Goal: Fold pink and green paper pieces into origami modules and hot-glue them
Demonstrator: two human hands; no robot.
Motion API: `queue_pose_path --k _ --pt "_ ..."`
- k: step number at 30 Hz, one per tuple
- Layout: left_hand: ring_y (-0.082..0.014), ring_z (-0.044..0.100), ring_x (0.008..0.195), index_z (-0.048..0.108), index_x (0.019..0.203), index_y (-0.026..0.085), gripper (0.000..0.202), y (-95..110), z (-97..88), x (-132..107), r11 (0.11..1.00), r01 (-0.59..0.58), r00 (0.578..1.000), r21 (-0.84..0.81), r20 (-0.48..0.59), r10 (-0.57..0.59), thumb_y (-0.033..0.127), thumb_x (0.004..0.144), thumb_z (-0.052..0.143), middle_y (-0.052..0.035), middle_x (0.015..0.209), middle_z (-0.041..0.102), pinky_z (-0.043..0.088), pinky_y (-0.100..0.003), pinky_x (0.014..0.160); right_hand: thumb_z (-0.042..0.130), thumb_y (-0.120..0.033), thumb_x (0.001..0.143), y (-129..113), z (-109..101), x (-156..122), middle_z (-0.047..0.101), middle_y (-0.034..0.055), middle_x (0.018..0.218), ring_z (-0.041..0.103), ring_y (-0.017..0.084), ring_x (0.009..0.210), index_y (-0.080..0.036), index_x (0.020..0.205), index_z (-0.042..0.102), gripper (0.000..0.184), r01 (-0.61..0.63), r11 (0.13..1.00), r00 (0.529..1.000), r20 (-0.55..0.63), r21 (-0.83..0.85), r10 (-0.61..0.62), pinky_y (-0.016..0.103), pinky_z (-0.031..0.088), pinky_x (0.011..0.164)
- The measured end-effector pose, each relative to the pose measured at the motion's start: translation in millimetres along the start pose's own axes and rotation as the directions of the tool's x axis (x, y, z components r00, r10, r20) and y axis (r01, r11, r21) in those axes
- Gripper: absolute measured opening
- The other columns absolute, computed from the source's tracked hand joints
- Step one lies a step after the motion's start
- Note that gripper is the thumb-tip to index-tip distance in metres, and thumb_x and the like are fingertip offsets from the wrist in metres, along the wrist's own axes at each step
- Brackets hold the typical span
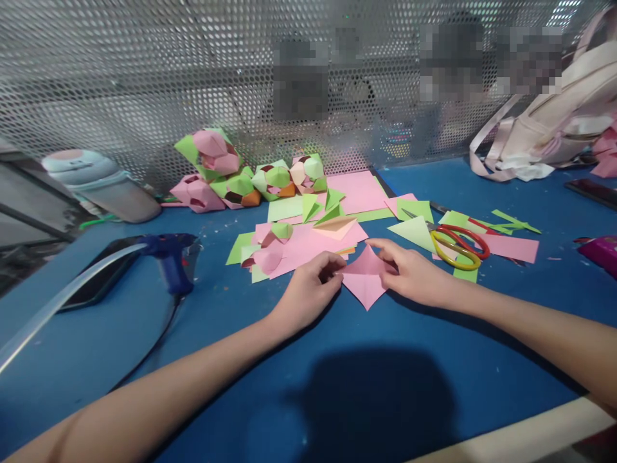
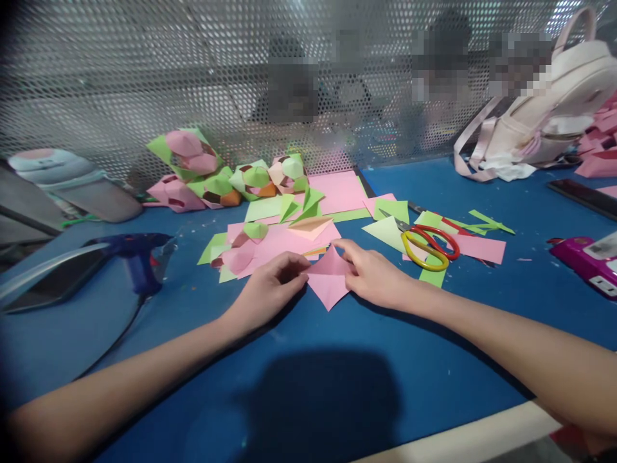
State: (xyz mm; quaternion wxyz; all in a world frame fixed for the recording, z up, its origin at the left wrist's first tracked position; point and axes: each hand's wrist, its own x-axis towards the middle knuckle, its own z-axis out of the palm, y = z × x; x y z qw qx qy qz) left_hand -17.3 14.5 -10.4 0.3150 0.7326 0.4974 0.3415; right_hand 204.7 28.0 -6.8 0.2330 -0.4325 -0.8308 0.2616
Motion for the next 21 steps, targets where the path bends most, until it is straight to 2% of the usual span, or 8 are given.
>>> queue_pose_path --k 2,4,6,9,12,17,21 --pt "-0.0149 0.058 0.082 0.059 0.101 0.019 0.023 -2.5 0.3 0.0 0.999 -0.041 0.999 0.037 0.036 0.039 0.012 0.080 0.053 -0.0022 0.093 0.063 0.046 -0.029 0.076 0.048 -0.006 0.077 3.9 4.1 0.7 0.063 0.0054 0.099 0.059 0.019 0.083 -0.022 0.138 0.036 0.064 0.042 0.999 0.999 -0.015 -0.022 -0.043 0.032 0.046 0.072" --pt "-0.0148 0.058 0.084 0.058 0.104 0.019 0.026 -3.8 0.5 -0.7 0.995 -0.076 0.995 0.060 0.066 0.072 0.010 0.080 0.051 -0.0026 0.095 0.063 0.046 -0.029 0.078 0.048 -0.004 0.076 7.3 7.7 0.7 0.059 0.0081 0.120 0.059 0.020 0.094 -0.022 0.137 0.039 0.063 0.111 0.993 0.992 -0.051 -0.039 -0.113 0.034 0.046 0.080" --pt "-0.0147 0.058 0.086 0.057 0.104 0.019 0.027 -4.4 -0.1 -1.6 0.991 -0.109 0.991 0.077 0.086 0.102 0.008 0.080 0.050 -0.0027 0.096 0.063 0.046 -0.030 0.079 0.047 -0.002 0.076 9.8 9.6 0.1 0.054 0.0080 0.129 0.056 0.020 0.104 -0.022 0.137 0.038 0.065 0.176 0.983 0.981 -0.072 -0.051 -0.179 0.035 0.044 0.087" --pt "-0.0145 0.059 0.086 0.058 0.104 0.019 0.026 -5.0 -2.6 -2.5 0.986 -0.145 0.986 0.085 0.100 0.136 0.008 0.081 0.051 -0.0026 0.094 0.063 0.047 -0.030 0.080 0.045 0.003 0.075 11.5 9.1 -1.4 0.063 0.0042 0.114 0.054 0.018 0.103 -0.021 0.138 0.035 0.069 0.247 0.968 0.968 -0.031 -0.055 -0.248 0.036 0.041 0.091" --pt "-0.0147 0.059 0.086 0.059 0.101 0.018 0.023 -5.1 -5.6 -2.3 0.981 -0.171 0.981 0.097 0.113 0.160 0.009 0.082 0.052 -0.0031 0.094 0.064 0.047 -0.029 0.080 0.044 0.003 0.078 12.0 7.4 -2.5 0.067 0.0017 0.100 0.053 0.018 0.094 -0.021 0.135 0.038 0.062 0.322 0.942 0.947 0.010 -0.100 -0.322 0.035 0.040 0.086" --pt "-0.0156 0.058 0.089 0.064 0.095 0.017 0.023 -6.4 -7.8 -0.2 0.946 -0.288 0.952 0.146 0.153 0.266 0.004 0.082 0.050 -0.0036 0.091 0.065 0.046 -0.030 0.083 0.044 -0.005 0.087 12.0 5.8 -2.8 0.066 0.0062 0.106 0.053 0.020 0.092 -0.016 0.129 0.045 0.043 0.401 0.894 0.916 0.062 -0.201 -0.397 0.034 0.038 0.080" --pt "-0.0174 0.056 0.093 0.065 0.104 0.016 0.033 -9.5 -6.5 0.6 0.893 -0.401 0.910 0.205 0.204 0.362 0.001 0.082 0.045 -0.0066 0.094 0.064 0.045 -0.032 0.087 0.044 -0.008 0.090 13.0 5.4 -2.5 0.066 0.0080 0.106 0.053 0.020 0.091 -0.016 0.127 0.048 0.038 0.415 0.873 0.909 0.074 -0.256 -0.411 0.033 0.037 0.078"
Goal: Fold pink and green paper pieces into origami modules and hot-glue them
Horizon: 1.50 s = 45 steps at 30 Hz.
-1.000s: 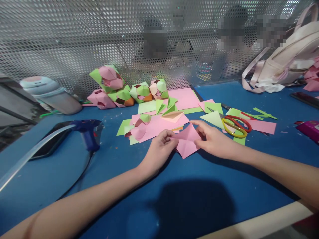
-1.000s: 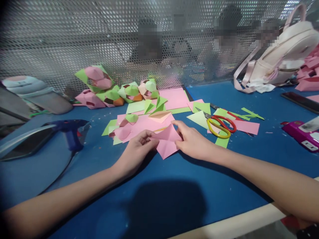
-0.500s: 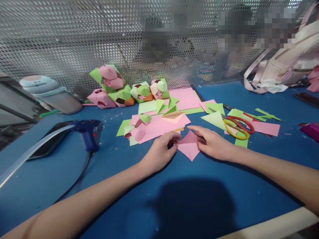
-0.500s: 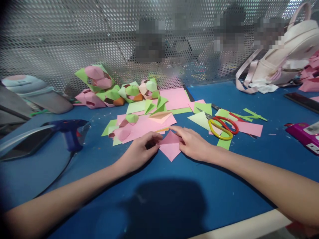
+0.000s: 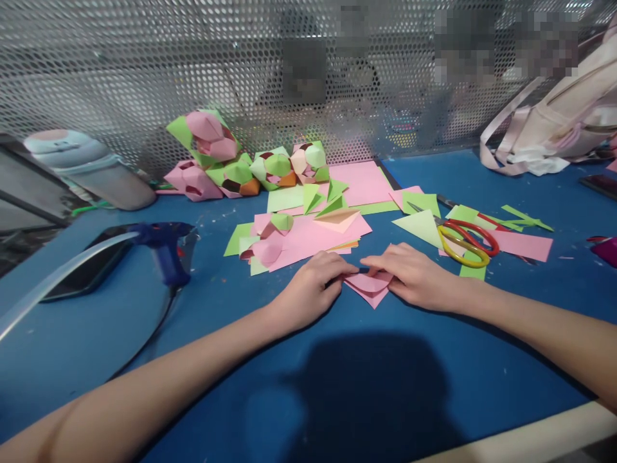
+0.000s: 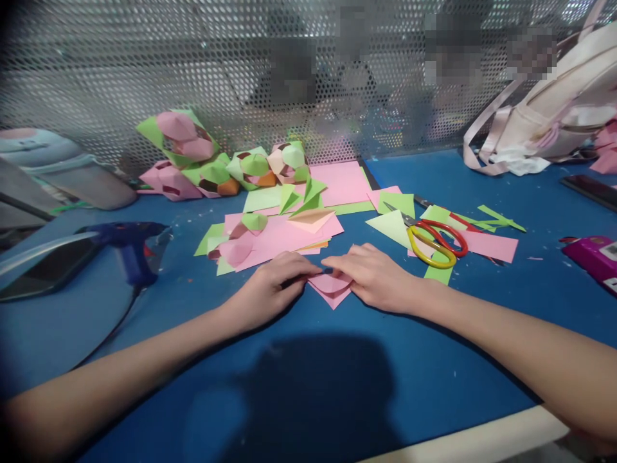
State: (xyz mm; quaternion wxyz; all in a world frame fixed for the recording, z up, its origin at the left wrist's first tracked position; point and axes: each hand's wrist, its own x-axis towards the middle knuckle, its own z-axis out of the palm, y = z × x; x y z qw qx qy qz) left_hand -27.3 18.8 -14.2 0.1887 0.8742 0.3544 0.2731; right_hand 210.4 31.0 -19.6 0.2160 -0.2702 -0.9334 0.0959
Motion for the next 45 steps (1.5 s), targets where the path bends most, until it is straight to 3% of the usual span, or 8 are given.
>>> queue_pose_path --k 5,12,18,26,30,35,40,45 --pt "-0.0200 0.053 0.088 0.065 0.114 0.017 0.040 -1.0 4.3 0.5 0.982 -0.104 0.994 0.157 0.053 0.096 0.002 0.084 0.041 -0.0098 0.093 0.059 0.045 -0.036 0.079 0.043 -0.007 0.089 1.2 1.0 0.3 0.065 0.0103 0.103 0.053 0.020 0.089 -0.013 0.129 0.045 0.040 0.054 0.994 0.998 0.018 -0.099 -0.053 0.032 0.036 0.075" --pt "-0.0199 0.051 0.081 0.068 0.105 0.014 0.032 -4.7 5.2 -0.8 0.928 -0.196 0.980 0.317 0.098 0.173 0.010 0.089 0.040 -0.0106 0.087 0.058 0.044 -0.036 0.073 0.041 -0.009 0.090 -2.7 -6.6 4.3 0.066 0.0097 0.094 0.051 0.020 0.083 -0.012 0.117 0.053 0.030 0.157 0.954 0.987 0.075 -0.256 -0.143 0.033 0.031 0.075" --pt "-0.0209 0.051 0.084 0.067 0.098 0.014 0.025 -6.4 -3.0 -4.1 0.924 -0.150 0.988 0.351 0.092 0.125 0.014 0.088 0.044 -0.0100 0.088 0.059 0.044 -0.036 0.074 0.043 -0.011 0.089 -7.5 -20.4 2.9 0.064 0.0062 0.076 0.048 0.019 0.070 -0.013 0.102 0.060 0.021 0.116 0.918 0.988 0.134 -0.379 -0.069 0.033 0.027 0.073" --pt "-0.0211 0.052 0.083 0.061 0.085 0.015 0.018 -2.7 -4.7 -3.1 0.935 -0.083 0.995 0.346 0.081 0.058 0.014 0.086 0.044 -0.0098 0.086 0.059 0.045 -0.037 0.076 0.048 -0.015 0.088 -7.5 -33.0 0.6 0.065 0.0058 0.074 0.050 0.018 0.066 -0.014 0.098 0.062 0.017 0.026 0.912 0.979 0.196 -0.410 0.061 0.035 0.027 0.075" --pt "-0.0220 0.054 0.090 0.059 0.090 0.015 0.014 2.1 -6.3 -2.6 0.966 -0.011 1.000 0.260 0.029 0.004 0.014 0.083 0.047 -0.0099 0.091 0.059 0.046 -0.037 0.081 0.048 -0.015 0.088 -3.2 -33.5 -0.6 0.066 0.0064 0.078 0.051 0.019 0.069 -0.015 0.099 0.062 0.017 0.014 0.935 0.985 0.167 -0.355 0.049 0.035 0.029 0.076" --pt "-0.0230 0.054 0.107 0.049 0.120 0.018 0.040 11.5 -10.0 -2.0 0.987 0.158 0.987 -0.033 -0.029 -0.159 0.029 0.083 0.057 -0.0094 0.117 0.057 0.044 -0.038 0.093 0.046 -0.015 0.090 -3.3 -29.5 -0.1 0.065 0.0062 0.081 0.051 0.018 0.073 -0.015 0.097 0.061 0.016 -0.022 0.968 0.997 0.072 -0.250 0.041 0.033 0.033 0.077" --pt "-0.0193 0.059 0.095 0.055 0.113 0.021 0.030 16.8 -10.3 -1.9 0.870 0.362 0.917 -0.334 -0.042 -0.397 0.038 0.089 0.050 -0.0050 0.110 0.061 0.047 -0.034 0.084 0.048 -0.011 0.087 -10.6 -27.9 1.1 0.066 0.0068 0.087 0.055 0.019 0.079 -0.015 0.107 0.059 0.023 -0.054 0.993 0.998 -0.041 -0.100 0.050 0.033 0.039 0.079" --pt "-0.0186 0.058 0.090 0.056 0.109 0.019 0.031 17.8 -1.8 -3.3 0.865 0.386 0.905 -0.320 -0.053 -0.423 0.028 0.080 0.062 -0.0042 0.103 0.062 0.046 -0.032 0.079 0.053 -0.013 0.084 -18.0 -23.5 2.6 0.067 0.0050 0.091 0.059 0.017 0.082 -0.017 0.110 0.059 0.028 -0.235 0.960 0.959 -0.127 0.152 0.255 0.031 0.045 0.076"
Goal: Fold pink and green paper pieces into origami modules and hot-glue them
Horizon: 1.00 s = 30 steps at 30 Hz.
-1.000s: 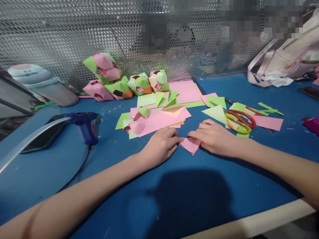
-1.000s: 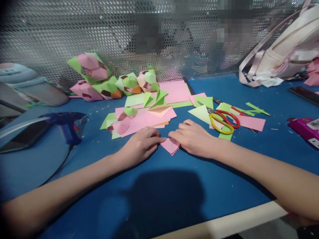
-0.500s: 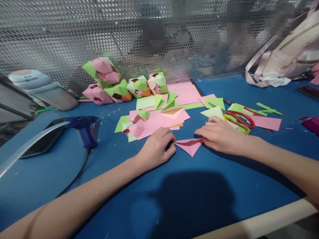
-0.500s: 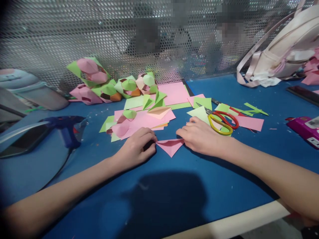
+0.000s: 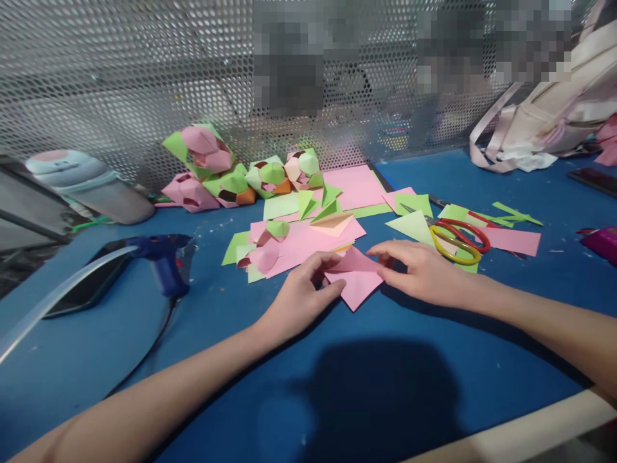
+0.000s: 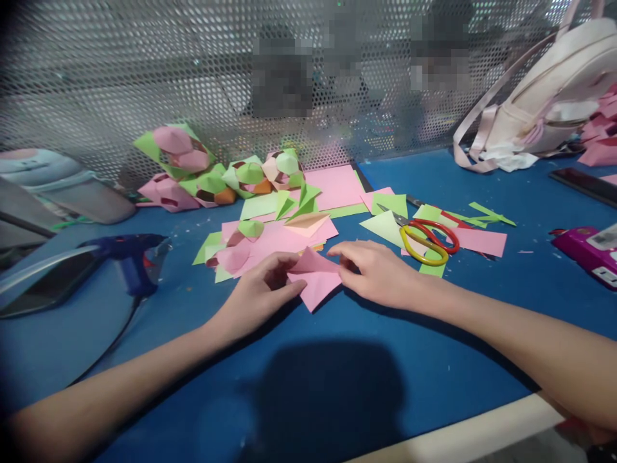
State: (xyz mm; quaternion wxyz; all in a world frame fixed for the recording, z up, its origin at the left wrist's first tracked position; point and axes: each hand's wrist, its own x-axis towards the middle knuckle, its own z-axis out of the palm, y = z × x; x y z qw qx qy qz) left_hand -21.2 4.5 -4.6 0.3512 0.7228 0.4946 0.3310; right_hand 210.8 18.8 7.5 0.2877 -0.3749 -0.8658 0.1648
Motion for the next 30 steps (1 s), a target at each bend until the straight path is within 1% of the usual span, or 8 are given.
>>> queue_pose_path --k 5,9,14,17,19,22,26,30 --pt "-0.0182 0.058 0.091 0.059 0.104 0.019 0.024 8.0 6.8 -6.5 0.998 -0.018 0.997 -0.054 0.075 0.022 0.017 0.080 0.056 -0.0041 0.101 0.064 0.046 -0.032 0.081 0.053 -0.018 0.085 -6.9 7.3 0.8 0.067 0.0023 0.090 0.060 0.014 0.076 -0.018 0.102 0.063 0.020 -0.177 0.932 0.984 0.037 0.317 0.175 0.027 0.047 0.068" --pt "-0.0191 0.060 0.088 0.059 0.104 0.018 0.025 20.2 9.3 -11.9 0.987 0.080 0.990 -0.139 0.130 -0.062 0.019 0.079 0.059 -0.0035 0.098 0.065 0.048 -0.031 0.078 0.054 -0.020 0.084 -13.9 8.6 1.3 0.067 0.0018 0.085 0.059 0.012 0.072 -0.017 0.101 0.062 0.019 -0.260 0.857 0.960 0.026 0.445 0.278 0.024 0.047 0.063" --pt "-0.0204 0.062 0.088 0.059 0.106 0.019 0.025 25.6 13.1 -15.1 0.912 0.238 0.967 -0.333 0.171 -0.190 0.024 0.081 0.058 -0.0034 0.097 0.067 0.050 -0.031 0.074 0.054 -0.021 0.086 -20.2 7.8 -0.1 0.069 0.0022 0.089 0.061 0.014 0.076 -0.019 0.102 0.064 0.020 -0.204 0.913 0.977 0.021 0.353 0.210 0.026 0.049 0.067" --pt "-0.0206 0.063 0.088 0.059 0.105 0.019 0.024 23.0 14.6 -15.1 0.857 0.262 0.964 -0.443 0.171 -0.206 0.021 0.081 0.055 -0.0034 0.098 0.067 0.050 -0.033 0.076 0.049 -0.023 0.089 -15.3 4.3 1.5 0.070 0.0035 0.092 0.063 0.015 0.080 -0.019 0.104 0.062 0.020 -0.145 0.943 0.978 -0.100 0.300 0.182 0.028 0.050 0.073" --pt "-0.0215 0.064 0.091 0.058 0.106 0.018 0.025 20.4 15.0 -14.5 0.832 0.254 0.967 -0.493 0.149 -0.207 0.021 0.081 0.055 -0.0043 0.101 0.068 0.051 -0.034 0.079 0.047 -0.023 0.091 -8.1 -0.8 4.1 0.069 0.0027 0.087 0.063 0.014 0.075 -0.019 0.103 0.062 0.020 -0.144 0.950 0.967 -0.163 0.276 0.194 0.028 0.050 0.071" --pt "-0.0220 0.064 0.094 0.058 0.106 0.017 0.026 16.9 15.7 -13.4 0.807 0.243 0.970 -0.538 0.116 -0.214 0.021 0.081 0.055 -0.0056 0.105 0.067 0.050 -0.036 0.083 0.047 -0.023 0.091 4.2 -12.2 8.5 0.063 -0.0002 0.074 0.057 0.012 0.062 -0.019 0.097 0.062 0.017 -0.161 0.973 0.947 -0.251 0.164 0.199 0.026 0.045 0.060" --pt "-0.0197 0.064 0.094 0.058 0.105 0.018 0.025 14.5 17.6 -12.0 0.759 0.223 0.974 -0.612 0.111 -0.197 0.019 0.080 0.054 -0.0050 0.105 0.067 0.050 -0.033 0.083 0.048 -0.022 0.089 15.3 -31.6 12.1 0.053 -0.0026 0.065 0.045 0.011 0.052 -0.020 0.098 0.062 0.016 -0.201 0.980 0.892 -0.411 0.012 0.188 0.027 0.037 0.054" --pt "-0.0182 0.064 0.092 0.058 0.102 0.017 0.023 13.9 18.8 -10.7 0.705 0.216 0.976 -0.675 0.131 -0.174 0.016 0.079 0.056 -0.0044 0.104 0.068 0.050 -0.032 0.083 0.050 -0.019 0.087 20.5 -47.9 14.3 0.056 -0.0013 0.073 0.049 0.012 0.059 -0.021 0.104 0.056 0.018 -0.184 0.983 0.864 -0.477 -0.001 0.161 0.028 0.039 0.059"
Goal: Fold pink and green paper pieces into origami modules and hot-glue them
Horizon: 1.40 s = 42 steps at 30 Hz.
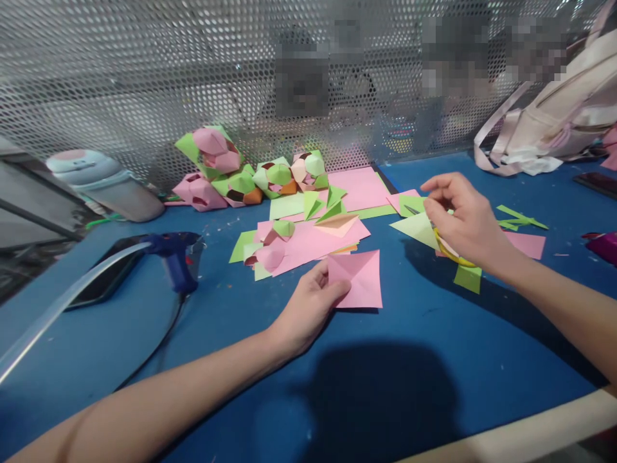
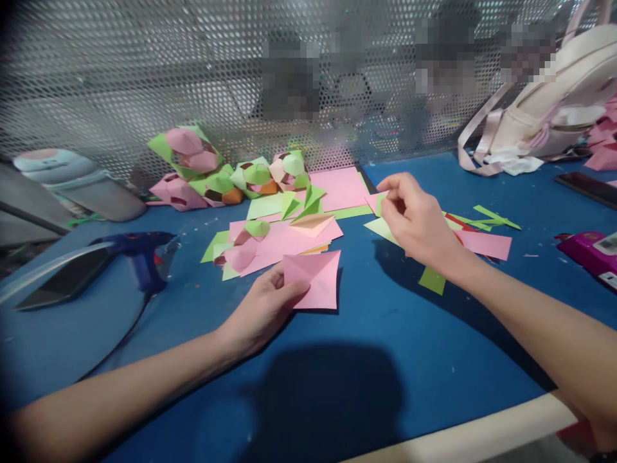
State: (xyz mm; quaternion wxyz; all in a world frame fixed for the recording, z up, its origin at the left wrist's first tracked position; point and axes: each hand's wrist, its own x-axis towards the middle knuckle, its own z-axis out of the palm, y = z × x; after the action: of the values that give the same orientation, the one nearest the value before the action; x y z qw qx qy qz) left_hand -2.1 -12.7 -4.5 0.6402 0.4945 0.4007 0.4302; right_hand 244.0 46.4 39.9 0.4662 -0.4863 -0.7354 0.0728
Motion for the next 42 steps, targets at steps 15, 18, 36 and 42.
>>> queue_pose_path --k 15,18,36,42 --pt "-0.0229 0.062 0.103 0.060 0.110 0.017 0.030 -2.3 -1.0 3.4 0.989 0.019 1.000 -0.149 0.009 -0.018 0.023 0.081 0.061 -0.0080 0.113 0.067 0.047 -0.037 0.091 0.060 -0.023 0.082 -9.0 -1.4 -0.2 0.065 0.0048 0.095 0.060 0.017 0.080 -0.021 0.120 0.051 0.040 -0.042 0.991 0.999 0.026 0.129 0.038 0.031 0.048 0.067" --pt "-0.0237 0.062 0.104 0.061 0.112 0.016 0.031 -2.7 0.3 2.8 0.988 -0.004 1.000 -0.155 -0.015 0.001 0.024 0.082 0.061 -0.0090 0.114 0.066 0.046 -0.037 0.092 0.052 -0.037 0.088 -26.4 17.2 -19.8 0.065 0.0038 0.083 0.059 0.013 0.064 -0.018 0.101 0.057 0.024 -0.323 0.898 0.898 0.395 0.297 0.193 0.028 0.048 0.059" --pt "-0.0206 0.064 0.091 0.066 0.103 0.017 0.022 -5.6 2.1 2.5 0.967 -0.015 1.000 -0.253 0.007 0.017 0.023 0.082 0.063 -0.0074 0.100 0.070 0.048 -0.034 0.082 0.050 -0.021 0.087 -38.9 49.2 -50.9 0.049 -0.0044 0.068 0.045 0.010 0.062 -0.019 0.078 0.051 0.009 -0.324 0.869 0.871 0.475 0.373 0.121 0.024 0.036 0.058" --pt "-0.0189 0.063 0.091 0.063 0.097 0.018 0.017 -5.5 -0.4 2.7 0.984 -0.096 0.995 -0.152 -0.056 0.088 0.019 0.080 0.063 -0.0048 0.100 0.069 0.047 -0.034 0.086 0.052 -0.021 0.085 -42.5 48.8 -51.6 0.049 -0.0049 0.065 0.045 0.009 0.061 -0.019 0.073 0.049 0.013 -0.350 0.859 0.865 0.481 0.374 0.142 0.024 0.037 0.058"
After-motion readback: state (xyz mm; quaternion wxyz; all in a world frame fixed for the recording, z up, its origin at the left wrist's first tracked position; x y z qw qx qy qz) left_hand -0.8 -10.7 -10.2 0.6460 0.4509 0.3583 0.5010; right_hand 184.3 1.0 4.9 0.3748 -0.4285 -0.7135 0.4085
